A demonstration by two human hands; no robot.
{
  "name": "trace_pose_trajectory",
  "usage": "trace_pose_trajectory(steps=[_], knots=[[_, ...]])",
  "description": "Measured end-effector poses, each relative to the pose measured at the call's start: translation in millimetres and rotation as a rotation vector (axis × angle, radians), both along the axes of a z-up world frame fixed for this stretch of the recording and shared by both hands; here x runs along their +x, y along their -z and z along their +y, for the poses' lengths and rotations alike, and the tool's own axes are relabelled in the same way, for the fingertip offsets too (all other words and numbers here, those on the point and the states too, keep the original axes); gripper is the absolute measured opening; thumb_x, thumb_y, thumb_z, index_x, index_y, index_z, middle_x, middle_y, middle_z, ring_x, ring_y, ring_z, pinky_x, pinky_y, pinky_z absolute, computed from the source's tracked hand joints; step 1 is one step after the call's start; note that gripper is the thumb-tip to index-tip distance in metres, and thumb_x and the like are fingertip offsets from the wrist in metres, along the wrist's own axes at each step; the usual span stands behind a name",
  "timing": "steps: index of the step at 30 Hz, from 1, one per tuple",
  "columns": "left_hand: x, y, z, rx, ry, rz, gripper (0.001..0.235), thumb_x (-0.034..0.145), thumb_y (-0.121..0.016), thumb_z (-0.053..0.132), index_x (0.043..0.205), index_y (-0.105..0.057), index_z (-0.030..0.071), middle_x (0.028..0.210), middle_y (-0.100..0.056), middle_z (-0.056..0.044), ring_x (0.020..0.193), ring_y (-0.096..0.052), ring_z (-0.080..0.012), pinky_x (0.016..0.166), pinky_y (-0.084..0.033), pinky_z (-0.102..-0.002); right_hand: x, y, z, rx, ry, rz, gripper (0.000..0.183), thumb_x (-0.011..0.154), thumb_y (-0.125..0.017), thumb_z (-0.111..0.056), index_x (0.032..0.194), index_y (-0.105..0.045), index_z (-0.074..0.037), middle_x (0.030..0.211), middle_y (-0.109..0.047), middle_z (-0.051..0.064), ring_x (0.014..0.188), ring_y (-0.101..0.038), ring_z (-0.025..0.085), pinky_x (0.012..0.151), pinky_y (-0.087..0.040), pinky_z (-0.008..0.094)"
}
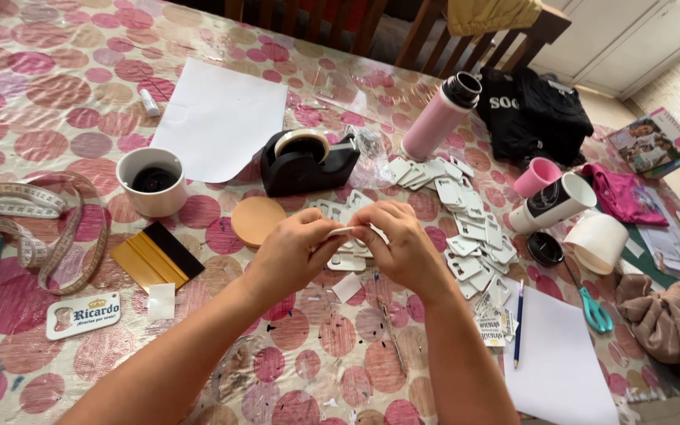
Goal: Peeling the protective backing off small white plastic tags on a table
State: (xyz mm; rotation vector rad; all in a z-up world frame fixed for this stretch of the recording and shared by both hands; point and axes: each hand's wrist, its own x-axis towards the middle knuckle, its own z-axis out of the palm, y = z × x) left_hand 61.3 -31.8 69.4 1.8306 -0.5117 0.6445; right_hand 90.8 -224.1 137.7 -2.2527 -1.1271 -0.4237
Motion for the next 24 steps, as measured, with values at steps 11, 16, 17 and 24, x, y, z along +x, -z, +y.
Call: trace_pose_trajectory(steps=[11,16,17,24], knots=[[4.9,11.5,1.9,0.033,-0.065,0.148,0.06,0.084,-0.078,0.04,0.131,-0.058,0.008,0.105,-0.062,-0.019,0.098,-0.067,-0.0389,0.081,-0.055,-0.052,66.9,50.8,-25.0,-0.201,0.049,0.075,0.019,0.105,-0.055,-0.024,0.106,-0.066,-0.008,0.089,-0.067,0.019,0.092,-0.067,0.044,0.084,-0.052,0.053],[7.6,10.6,6.6,0.083,-0.022,0.182,0.068,0.088,-0.074,0.045,0.146,-0.053,0.014,0.126,-0.056,-0.018,0.109,-0.065,-0.0413,0.091,-0.054,-0.054,113.4,128.5,-37.7,-0.155,0.131,0.211,0.022,0.102,-0.059,-0.026,0.107,-0.068,-0.007,0.095,-0.07,0.026,0.098,-0.067,0.047,0.087,-0.054,0.054],[6.8,9.1,6.1,0.076,-0.021,0.163,0.065,0.089,-0.074,0.042,0.144,-0.054,0.013,0.126,-0.055,-0.018,0.111,-0.064,-0.0408,0.093,-0.052,-0.052,108.2,126.5,-38.0,-0.144,0.187,0.159,0.022,0.101,-0.06,-0.029,0.112,-0.068,-0.012,0.102,-0.07,0.02,0.1,-0.068,0.043,0.09,-0.055,0.051],[1.5,-3.9,9.7,0.051,-0.046,0.222,0.051,0.093,-0.073,0.035,0.14,-0.06,0.019,0.131,-0.055,-0.01,0.096,-0.072,-0.025,0.086,-0.054,-0.045,61.7,83.1,-132.1,-0.108,0.445,0.113,0.029,0.089,-0.073,-0.017,0.118,-0.074,-0.013,0.108,-0.075,0.013,0.108,-0.07,0.034,0.1,-0.051,0.044]])
